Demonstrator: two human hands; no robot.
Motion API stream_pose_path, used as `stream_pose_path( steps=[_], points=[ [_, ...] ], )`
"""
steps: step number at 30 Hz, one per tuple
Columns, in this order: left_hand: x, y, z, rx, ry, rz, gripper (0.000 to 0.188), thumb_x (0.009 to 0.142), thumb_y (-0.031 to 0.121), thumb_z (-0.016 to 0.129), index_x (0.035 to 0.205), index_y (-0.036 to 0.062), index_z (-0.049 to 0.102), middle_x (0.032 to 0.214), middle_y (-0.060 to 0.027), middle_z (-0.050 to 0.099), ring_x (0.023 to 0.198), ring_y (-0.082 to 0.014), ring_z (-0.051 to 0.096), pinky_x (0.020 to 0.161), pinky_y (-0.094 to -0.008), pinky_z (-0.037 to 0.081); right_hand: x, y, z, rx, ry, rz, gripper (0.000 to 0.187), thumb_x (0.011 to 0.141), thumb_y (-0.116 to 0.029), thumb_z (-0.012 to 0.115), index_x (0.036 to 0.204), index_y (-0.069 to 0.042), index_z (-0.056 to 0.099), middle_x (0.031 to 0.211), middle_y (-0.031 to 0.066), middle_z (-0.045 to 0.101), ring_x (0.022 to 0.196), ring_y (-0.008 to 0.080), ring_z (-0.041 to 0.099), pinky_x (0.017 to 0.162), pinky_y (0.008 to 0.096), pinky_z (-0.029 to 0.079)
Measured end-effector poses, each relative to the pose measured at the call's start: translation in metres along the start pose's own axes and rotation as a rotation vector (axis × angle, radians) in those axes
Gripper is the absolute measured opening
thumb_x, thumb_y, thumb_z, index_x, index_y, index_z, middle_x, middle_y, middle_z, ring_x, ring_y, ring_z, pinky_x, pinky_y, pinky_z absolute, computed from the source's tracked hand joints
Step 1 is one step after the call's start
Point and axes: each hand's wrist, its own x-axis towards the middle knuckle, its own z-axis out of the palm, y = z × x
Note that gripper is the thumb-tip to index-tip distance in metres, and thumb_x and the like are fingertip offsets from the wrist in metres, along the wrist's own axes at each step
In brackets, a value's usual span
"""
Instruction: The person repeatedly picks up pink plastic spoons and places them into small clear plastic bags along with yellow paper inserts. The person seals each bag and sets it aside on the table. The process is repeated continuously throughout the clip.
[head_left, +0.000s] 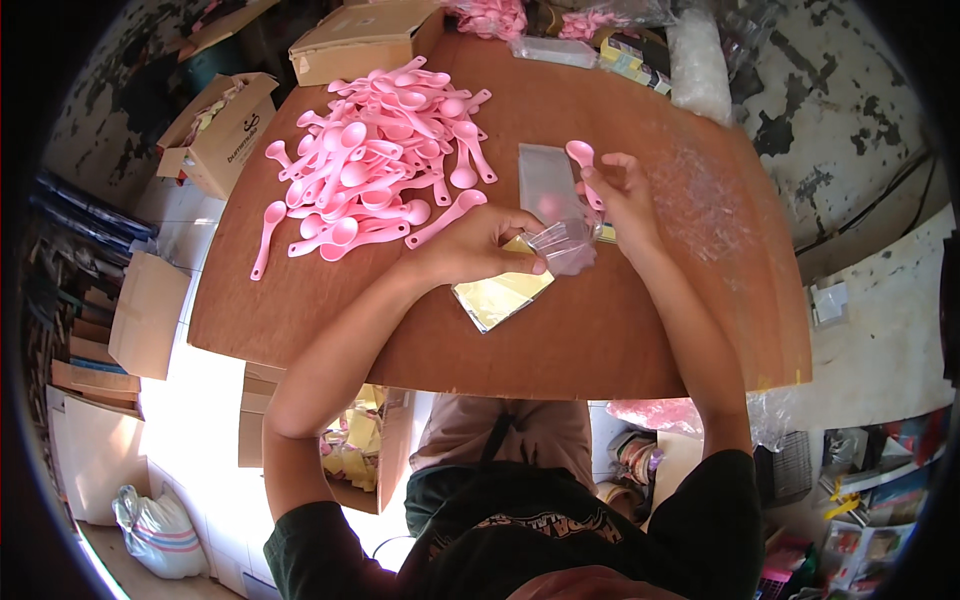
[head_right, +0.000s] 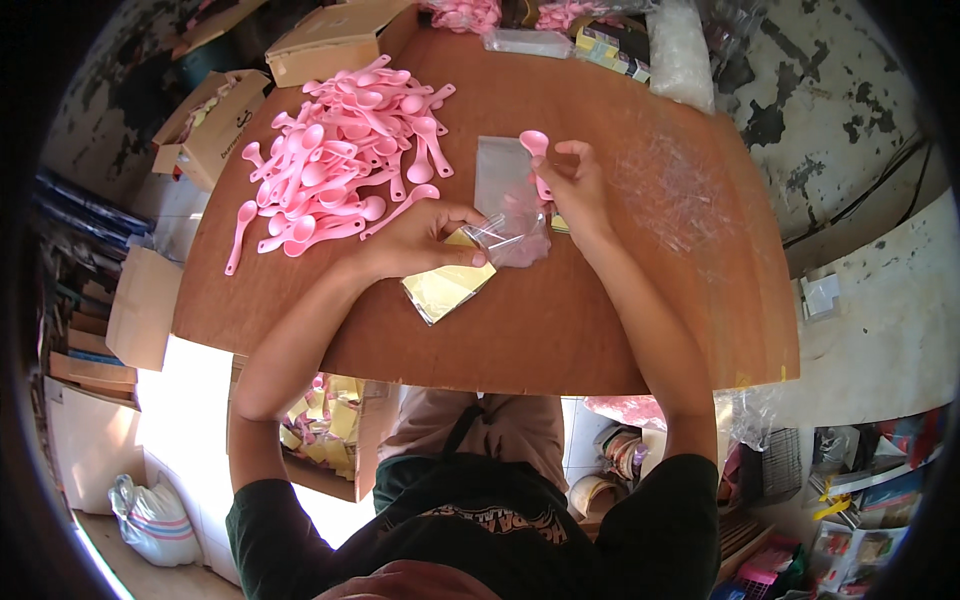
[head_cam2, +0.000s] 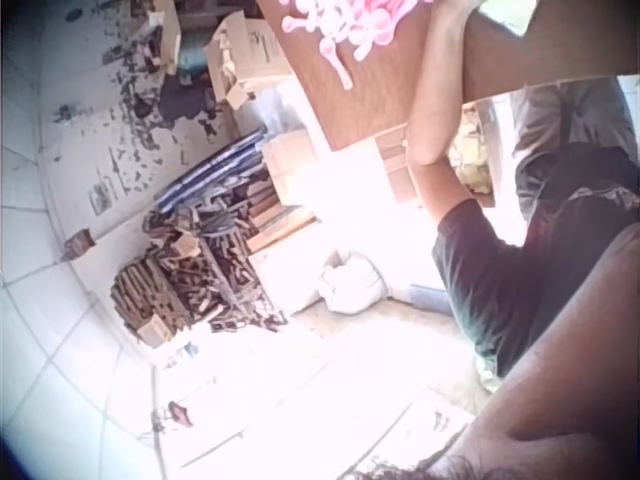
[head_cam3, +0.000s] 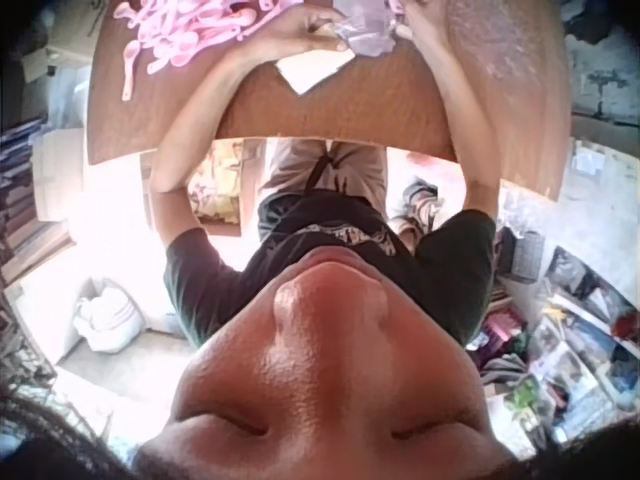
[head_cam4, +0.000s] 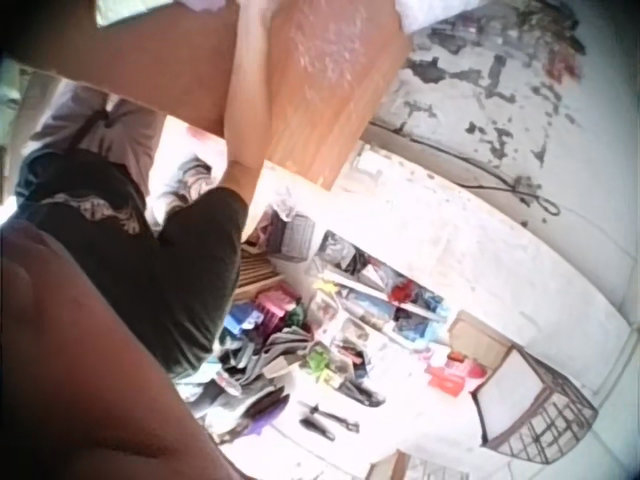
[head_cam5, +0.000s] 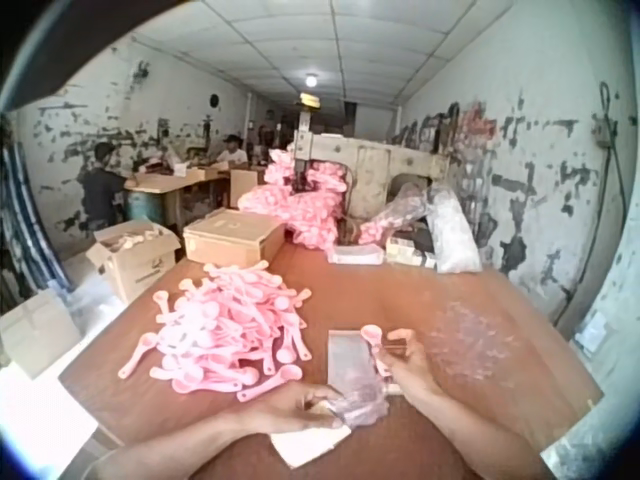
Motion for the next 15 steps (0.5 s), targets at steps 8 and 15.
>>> stream_pose_path(
  steps=[8,15],
  points=[
    [0.007,-0.026,-0.009,0.094,0.316,0.049,0.023,0.080,0.014,0.076,0.095,-0.0002,0.066,0.071,-0.0025,0.065,0.060,-0.0065,0.057,0.053,-0.0254,0.043,-0.045,-0.041,-0.037,0.448,-0.215,-0.017,0.027,0.097,-0.018,0.055,0.114,0.001,0.063,0.099,0.0088,0.065,0.080,0.0144,0.062,0.074,0.0294,0.055],
    [0.008,-0.020,-0.007,0.143,0.330,-0.026,0.022,0.080,0.014,0.075,0.095,0.0004,0.067,0.071,-0.0042,0.067,0.059,-0.0077,0.058,0.053,-0.0269,0.044,-0.052,-0.039,-0.054,0.053,-0.269,-0.086,0.027,0.088,-0.006,0.066,0.113,0.001,0.064,0.085,0.0030,0.064,0.067,0.0076,0.056,0.061,0.0235,0.048]
  ],
)
